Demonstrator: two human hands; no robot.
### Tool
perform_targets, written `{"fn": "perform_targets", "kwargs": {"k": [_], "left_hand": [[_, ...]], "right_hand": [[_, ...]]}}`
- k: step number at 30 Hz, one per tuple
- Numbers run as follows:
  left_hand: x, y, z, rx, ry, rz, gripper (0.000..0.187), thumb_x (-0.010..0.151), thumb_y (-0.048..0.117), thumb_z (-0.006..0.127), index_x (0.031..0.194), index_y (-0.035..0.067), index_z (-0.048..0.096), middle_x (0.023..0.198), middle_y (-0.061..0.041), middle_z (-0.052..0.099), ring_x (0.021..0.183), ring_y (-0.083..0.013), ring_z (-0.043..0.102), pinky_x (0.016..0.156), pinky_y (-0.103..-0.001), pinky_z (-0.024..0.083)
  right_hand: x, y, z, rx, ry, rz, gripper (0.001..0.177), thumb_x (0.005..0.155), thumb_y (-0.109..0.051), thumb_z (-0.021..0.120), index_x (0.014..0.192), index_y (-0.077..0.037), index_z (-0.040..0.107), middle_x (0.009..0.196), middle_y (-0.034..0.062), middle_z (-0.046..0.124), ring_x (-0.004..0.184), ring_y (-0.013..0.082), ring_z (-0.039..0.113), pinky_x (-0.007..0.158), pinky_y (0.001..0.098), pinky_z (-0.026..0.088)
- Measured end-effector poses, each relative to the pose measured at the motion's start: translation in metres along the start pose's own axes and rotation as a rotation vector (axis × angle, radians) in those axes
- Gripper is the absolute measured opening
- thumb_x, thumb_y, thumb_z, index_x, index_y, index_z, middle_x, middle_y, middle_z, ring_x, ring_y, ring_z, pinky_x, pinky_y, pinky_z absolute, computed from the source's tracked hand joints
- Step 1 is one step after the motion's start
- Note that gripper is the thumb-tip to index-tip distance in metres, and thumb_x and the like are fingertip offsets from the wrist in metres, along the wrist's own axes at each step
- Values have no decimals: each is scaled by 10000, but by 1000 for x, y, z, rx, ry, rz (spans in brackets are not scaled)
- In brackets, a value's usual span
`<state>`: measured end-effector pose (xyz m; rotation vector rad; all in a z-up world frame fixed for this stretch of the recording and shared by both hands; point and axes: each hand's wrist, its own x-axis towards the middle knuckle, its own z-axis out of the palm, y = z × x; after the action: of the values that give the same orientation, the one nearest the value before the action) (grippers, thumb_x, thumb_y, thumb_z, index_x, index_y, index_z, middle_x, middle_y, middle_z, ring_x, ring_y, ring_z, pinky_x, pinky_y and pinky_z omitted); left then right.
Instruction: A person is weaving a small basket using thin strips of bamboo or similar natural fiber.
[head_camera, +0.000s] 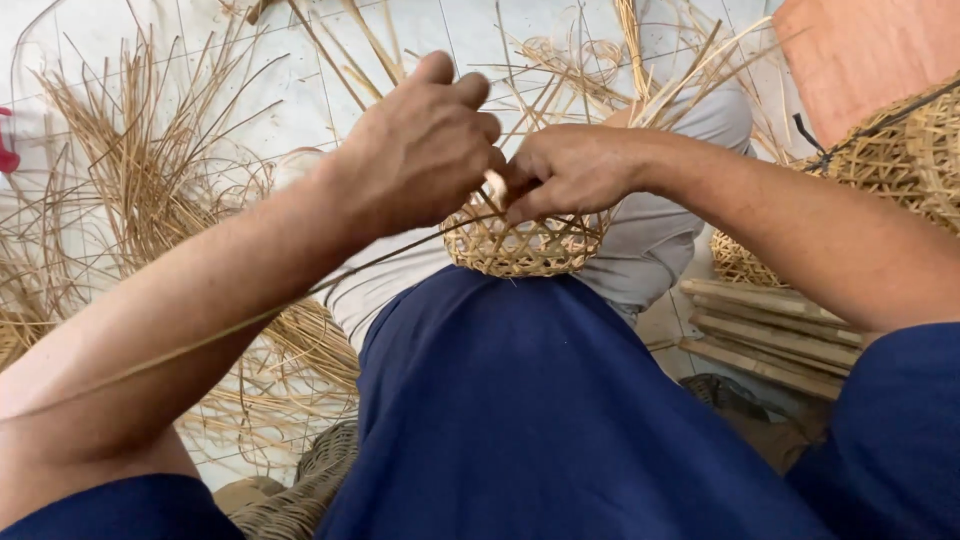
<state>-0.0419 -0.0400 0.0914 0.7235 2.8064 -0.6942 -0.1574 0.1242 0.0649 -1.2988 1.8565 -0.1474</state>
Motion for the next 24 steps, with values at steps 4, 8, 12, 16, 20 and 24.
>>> {"fn": "perform_targets", "kwargs": {"k": [4,8,12,16,20,24], "left_hand": [[-20,19,-6,418,266,34,327,1039,517,562,922,239,690,922,57,655,877,-146,509,897,-330,354],[-55,36,-13,540,450,-30,190,1049,366,584,1063,200,677,975,9,650,916,-135,520,866,-289,350],[-90,37,-18,132,60,-183,70,1023,220,636,1021,154,610,868,-18,621,731,-155,580,797,-363,470],[-117,27,41,-524,344,-279,186,1034,178,660,1107,40,761,850,-90,782,528,-159,694,328,-245,533],[-126,62,60,-869,118,-525,206,1005,246,583,1058,140,751,806,-95,777,732,-367,762,625,-478,586],[-141,70,18,-373,105,-419,130,1041,295,553,1077,199,634,717,-1,648,600,-214,648,523,-348,548]], "right_hand": [[-1,5,2,76,18,-35,191,884,-63,631,702,-91,681,593,16,619,487,151,512,472,305,418],[2,16,6,130,77,-141,370,861,-185,701,539,-97,544,978,-58,846,477,121,501,446,299,381],[-2,21,3,184,62,-95,203,914,-228,666,925,-77,800,627,16,656,517,139,526,494,303,405],[3,41,10,247,88,-145,185,965,-242,657,915,-112,778,619,-3,605,508,130,495,477,314,395],[-9,36,1,381,40,-155,220,998,-172,638,893,-74,805,581,-2,572,559,133,475,582,295,394],[-3,33,8,364,41,-97,183,946,-144,675,911,-49,828,579,19,604,491,130,450,491,297,353]]}}
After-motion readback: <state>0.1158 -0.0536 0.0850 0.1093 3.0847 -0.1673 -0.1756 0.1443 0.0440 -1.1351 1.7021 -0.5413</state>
